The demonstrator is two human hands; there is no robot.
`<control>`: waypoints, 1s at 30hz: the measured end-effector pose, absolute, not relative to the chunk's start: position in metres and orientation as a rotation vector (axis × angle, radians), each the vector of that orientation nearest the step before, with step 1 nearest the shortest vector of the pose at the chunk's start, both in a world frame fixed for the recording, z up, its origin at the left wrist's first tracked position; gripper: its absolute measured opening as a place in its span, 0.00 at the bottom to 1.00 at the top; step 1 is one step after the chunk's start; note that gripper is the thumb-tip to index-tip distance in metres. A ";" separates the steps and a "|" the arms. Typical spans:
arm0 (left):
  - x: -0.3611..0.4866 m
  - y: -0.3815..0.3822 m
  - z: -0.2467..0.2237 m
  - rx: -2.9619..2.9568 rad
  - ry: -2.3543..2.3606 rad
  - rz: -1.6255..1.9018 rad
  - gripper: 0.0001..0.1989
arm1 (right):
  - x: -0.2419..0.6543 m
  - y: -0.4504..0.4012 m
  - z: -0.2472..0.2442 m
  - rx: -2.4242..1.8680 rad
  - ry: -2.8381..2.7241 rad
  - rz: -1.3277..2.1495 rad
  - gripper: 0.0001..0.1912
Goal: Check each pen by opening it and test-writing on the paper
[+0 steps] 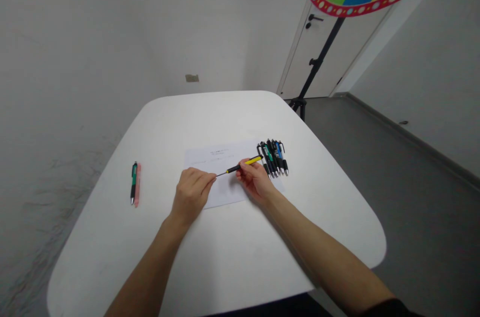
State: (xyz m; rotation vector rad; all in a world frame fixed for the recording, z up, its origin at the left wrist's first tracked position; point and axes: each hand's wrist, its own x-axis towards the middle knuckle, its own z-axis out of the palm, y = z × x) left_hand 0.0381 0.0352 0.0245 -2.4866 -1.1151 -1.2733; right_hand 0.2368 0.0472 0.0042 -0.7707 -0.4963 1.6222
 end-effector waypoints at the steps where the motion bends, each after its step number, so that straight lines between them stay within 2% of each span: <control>1: 0.040 0.035 0.023 -2.502 -1.088 -1.305 0.06 | 0.233 0.045 0.004 -0.768 -0.520 1.652 0.17; 8: 0.045 0.035 0.012 -2.535 -1.190 -1.450 0.08 | 0.224 0.039 -0.001 -0.747 -0.533 1.752 0.18; 11: 0.043 0.037 0.008 -2.516 -1.248 -1.430 0.16 | 0.224 0.040 -0.003 -0.716 -0.483 1.806 0.17; 14: 0.041 0.038 0.005 -2.463 -1.406 -1.226 0.25 | 0.226 0.042 -0.003 -0.697 -0.401 1.835 0.16; 18: 0.042 0.040 0.004 -2.438 -1.704 -0.784 0.16 | 0.228 0.044 -0.003 -0.681 -0.334 1.821 0.15; 21: 0.043 0.041 0.003 -2.426 -1.802 -0.589 0.11 | 0.229 0.045 -0.004 -0.682 -0.321 1.812 0.15; 25: 0.044 0.043 0.000 -2.414 -1.831 -0.583 0.09 | 0.229 0.045 -0.005 -0.690 -0.335 1.800 0.14; 30: 0.044 0.047 -0.005 -2.434 -1.847 -0.736 0.06 | 0.229 0.045 -0.006 -0.704 -0.363 1.794 0.14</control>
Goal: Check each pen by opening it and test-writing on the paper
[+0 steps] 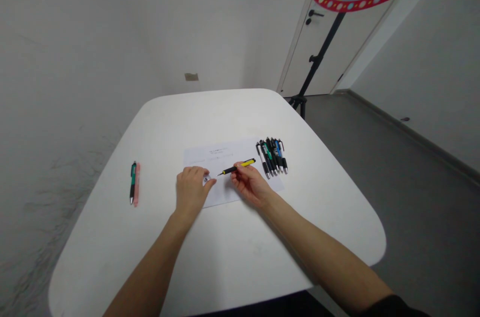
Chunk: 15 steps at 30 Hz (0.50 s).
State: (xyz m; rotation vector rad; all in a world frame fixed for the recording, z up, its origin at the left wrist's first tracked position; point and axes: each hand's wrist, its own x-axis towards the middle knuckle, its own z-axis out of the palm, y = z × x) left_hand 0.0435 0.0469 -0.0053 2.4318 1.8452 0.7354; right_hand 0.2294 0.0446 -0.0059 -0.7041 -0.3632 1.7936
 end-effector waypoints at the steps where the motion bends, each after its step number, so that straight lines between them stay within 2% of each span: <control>1: 0.044 0.048 -0.006 2.417 1.830 0.768 0.06 | 0.229 0.045 -0.006 -0.709 -0.366 1.791 0.14; 4: 0.046 0.049 -0.007 2.400 1.746 0.828 0.02 | 0.229 0.045 -0.007 -0.726 -0.377 1.774 0.14; 8: 0.048 0.048 -0.003 2.308 1.619 1.049 0.03 | 0.229 0.045 -0.006 -0.735 -0.402 1.755 0.14; 11: 0.047 0.045 0.001 2.017 1.557 1.328 0.02 | 0.229 0.044 -0.002 -0.736 -0.400 1.725 0.15; 15: 0.048 0.044 0.003 1.579 1.416 1.460 0.06 | 0.229 0.043 0.002 -0.750 -0.376 1.666 0.15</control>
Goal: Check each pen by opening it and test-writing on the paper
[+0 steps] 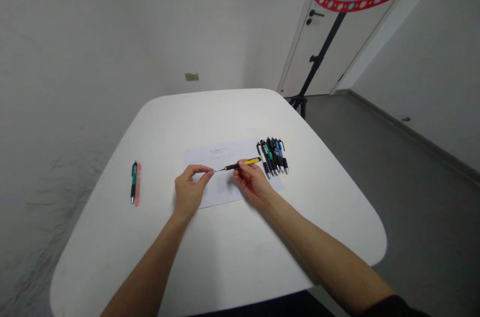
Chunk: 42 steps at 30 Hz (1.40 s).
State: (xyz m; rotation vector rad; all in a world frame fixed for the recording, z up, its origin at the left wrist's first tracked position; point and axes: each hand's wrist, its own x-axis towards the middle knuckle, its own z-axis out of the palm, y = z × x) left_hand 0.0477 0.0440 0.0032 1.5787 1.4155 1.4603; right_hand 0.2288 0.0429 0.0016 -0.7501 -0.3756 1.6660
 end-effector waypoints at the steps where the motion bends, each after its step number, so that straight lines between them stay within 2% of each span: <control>1: 0.048 0.044 0.004 1.511 1.372 1.473 0.07 | 0.229 0.043 0.002 -0.753 -0.371 1.657 0.16; 12: 0.054 0.043 0.013 1.312 1.285 1.531 0.09 | 0.228 0.042 0.003 -0.744 -0.394 1.640 0.16; 42: 0.056 0.042 0.010 1.305 1.297 1.493 0.10 | 0.227 0.041 0.003 -0.747 -0.400 1.648 0.15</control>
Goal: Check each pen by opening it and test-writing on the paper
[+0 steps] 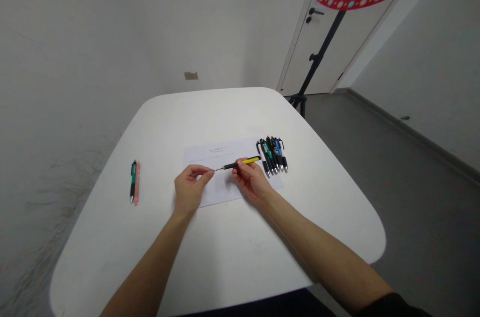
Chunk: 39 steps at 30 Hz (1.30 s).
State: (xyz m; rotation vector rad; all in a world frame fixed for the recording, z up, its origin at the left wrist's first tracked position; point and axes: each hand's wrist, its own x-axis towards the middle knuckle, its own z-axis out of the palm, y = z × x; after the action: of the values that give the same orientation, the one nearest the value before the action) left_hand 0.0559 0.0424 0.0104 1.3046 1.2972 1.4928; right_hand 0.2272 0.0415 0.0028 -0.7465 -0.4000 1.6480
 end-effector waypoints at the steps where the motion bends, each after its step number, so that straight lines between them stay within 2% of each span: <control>1: 0.056 0.042 0.010 1.306 1.298 1.492 0.11 | 0.228 0.042 0.003 -0.746 -0.404 1.646 0.15; 15: 0.061 0.040 0.003 1.394 1.319 1.442 0.09 | 0.223 0.038 0.001 -0.721 -0.510 1.692 0.15; 20: 0.059 0.038 0.000 1.573 1.402 1.382 0.09 | 0.223 0.037 -0.001 -0.713 -0.492 1.722 0.15; 22: 0.055 0.038 0.001 1.714 1.426 1.351 0.12 | 0.224 0.038 -0.001 -0.714 -0.461 1.717 0.15; 25: 0.046 0.039 0.003 2.049 1.554 1.177 0.16 | 0.225 0.041 -0.003 -0.729 -0.400 1.684 0.15; 30: 0.038 0.041 0.001 2.422 1.814 0.686 0.08 | 0.228 0.043 -0.001 -0.752 -0.371 1.658 0.15; 33: 0.038 0.042 0.000 2.456 1.799 0.582 0.04 | 0.228 0.042 0.001 -0.755 -0.370 1.657 0.17; 36: 0.040 0.043 0.001 2.368 1.716 0.685 0.05 | 0.227 0.042 0.001 -0.753 -0.379 1.652 0.17; 39: 0.041 0.043 0.004 2.078 1.602 0.971 0.05 | 0.226 0.042 0.000 -0.751 -0.408 1.638 0.18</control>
State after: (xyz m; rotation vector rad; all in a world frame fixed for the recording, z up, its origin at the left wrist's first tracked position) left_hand 0.0410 0.0425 0.0035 2.0780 1.6021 0.9713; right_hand 0.2264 0.0420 0.0001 -0.7512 -0.4084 1.6375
